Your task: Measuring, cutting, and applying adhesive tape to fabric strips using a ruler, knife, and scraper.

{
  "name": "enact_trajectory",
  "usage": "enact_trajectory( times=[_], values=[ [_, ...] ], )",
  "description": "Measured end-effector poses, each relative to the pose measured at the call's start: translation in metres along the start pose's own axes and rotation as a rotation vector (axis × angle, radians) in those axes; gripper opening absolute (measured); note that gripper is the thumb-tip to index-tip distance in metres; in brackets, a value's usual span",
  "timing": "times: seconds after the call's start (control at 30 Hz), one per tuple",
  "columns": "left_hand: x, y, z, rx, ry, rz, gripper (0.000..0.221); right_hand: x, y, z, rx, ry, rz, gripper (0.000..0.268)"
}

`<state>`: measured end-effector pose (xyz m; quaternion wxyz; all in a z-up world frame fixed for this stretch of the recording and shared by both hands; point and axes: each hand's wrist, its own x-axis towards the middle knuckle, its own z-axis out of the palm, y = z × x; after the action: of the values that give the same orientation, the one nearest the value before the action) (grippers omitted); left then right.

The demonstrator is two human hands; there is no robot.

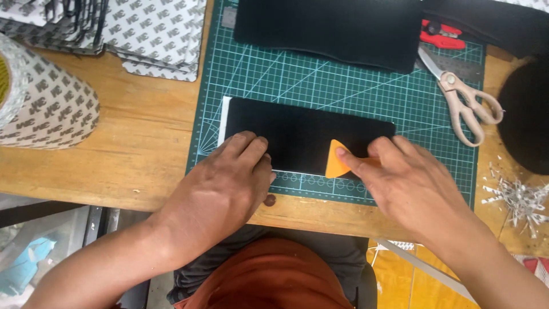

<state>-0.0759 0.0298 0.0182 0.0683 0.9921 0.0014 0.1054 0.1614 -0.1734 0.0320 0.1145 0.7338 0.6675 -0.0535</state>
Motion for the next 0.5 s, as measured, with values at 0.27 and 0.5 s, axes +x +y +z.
enact_trajectory(
  times=[0.27, 0.5],
  values=[
    [0.023, -0.006, -0.005, 0.112, -0.088, 0.064, 0.014, -0.044, 0.019, 0.017, -0.087, 0.061, 0.114, 0.057],
    [0.048, 0.001, 0.001, 0.482, -0.350, 0.134, 0.094, -0.070, 0.026, 0.029, -0.095, -0.009, 0.216, 0.058]
  ],
)
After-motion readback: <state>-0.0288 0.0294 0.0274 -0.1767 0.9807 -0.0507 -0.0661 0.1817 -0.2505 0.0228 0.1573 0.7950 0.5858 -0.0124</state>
